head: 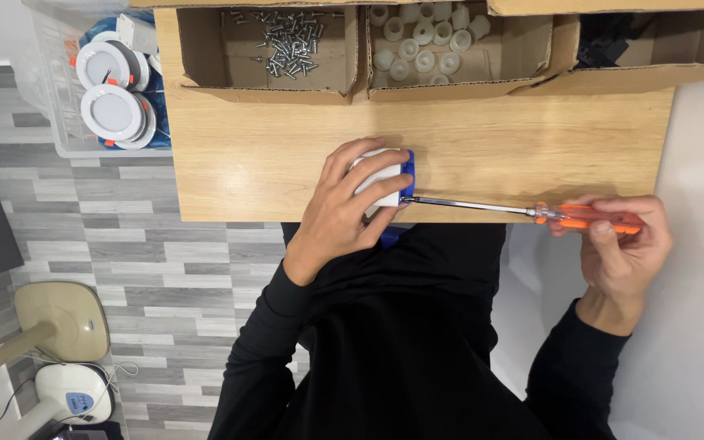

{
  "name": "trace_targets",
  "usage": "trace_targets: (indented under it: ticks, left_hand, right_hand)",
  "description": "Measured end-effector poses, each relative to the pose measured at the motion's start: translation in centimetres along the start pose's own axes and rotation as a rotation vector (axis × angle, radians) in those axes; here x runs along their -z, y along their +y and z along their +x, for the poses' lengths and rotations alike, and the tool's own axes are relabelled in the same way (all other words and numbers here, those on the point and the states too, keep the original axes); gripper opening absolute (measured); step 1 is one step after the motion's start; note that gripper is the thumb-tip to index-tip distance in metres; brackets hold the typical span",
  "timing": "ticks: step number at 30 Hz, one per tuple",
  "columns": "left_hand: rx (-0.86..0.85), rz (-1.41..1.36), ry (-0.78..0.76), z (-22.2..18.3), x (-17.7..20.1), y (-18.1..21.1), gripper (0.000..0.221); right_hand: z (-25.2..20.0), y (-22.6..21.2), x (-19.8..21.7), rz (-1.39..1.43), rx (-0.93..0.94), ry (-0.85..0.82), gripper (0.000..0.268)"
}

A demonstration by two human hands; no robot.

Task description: The person uses a screwdriver to attach a blue electrical socket to a white junction box.

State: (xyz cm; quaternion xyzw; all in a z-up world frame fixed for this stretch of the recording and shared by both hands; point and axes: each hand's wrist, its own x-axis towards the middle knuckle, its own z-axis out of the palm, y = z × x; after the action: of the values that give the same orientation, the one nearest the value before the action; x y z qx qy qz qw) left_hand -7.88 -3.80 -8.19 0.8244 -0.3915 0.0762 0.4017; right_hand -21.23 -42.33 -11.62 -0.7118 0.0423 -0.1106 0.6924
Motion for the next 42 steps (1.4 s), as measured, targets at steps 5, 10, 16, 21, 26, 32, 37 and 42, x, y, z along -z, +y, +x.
trace_targets:
  ticks: [5, 10, 16, 21, 26, 32, 37, 42]
  left_hand:
    - [-0.025, -0.007, 0.012, -0.2, -0.2, -0.3, 0.026]
    - [-0.026, -0.015, 0.014, 0.1, -0.3, -0.3, 0.029]
    - [-0.022, -0.004, 0.007, 0.3, -0.3, -0.1, 0.026]
    - [-0.018, -0.017, 0.004, 0.5, -0.1, 0.0, 0.025]
    - [-0.027, -0.027, 0.002, 0.7, 0.0, 0.1, 0.026]
    - [-0.020, -0.024, 0.002, 0.7, -0.1, 0.1, 0.028]
    - [-0.015, -0.013, 0.000, 0.6, -0.2, 0.2, 0.031]
    - [-0.016, -0.020, 0.011, 0.7, -0.2, 0.3, 0.029]
  right_hand:
    - [0.1, -0.4, -0.1, -0.053, -0.018, 0.013, 0.025]
    - [0.1, -0.4, 0.0, -0.093, -0.102, 0.036, 0.023]
    - [0.2, -0.3, 0.2, -0.097, -0.102, 0.011, 0.029]
    - [1.0, -2.2, -1.2, -0.126, -0.219, 0.005, 0.042]
    - [2.1, -4.1, -2.3, -0.246, -0.360, -0.017, 0.061]
    - [2.1, -4.1, -1.2, -0.379, -0.518, -0.115, 0.058]
    - [1.2, -3.4, -0.8, -0.327, -0.383, -0.158, 0.054]
    - [0.5, -1.8, 0.2, -0.253, -0.288, -0.137, 0.015]
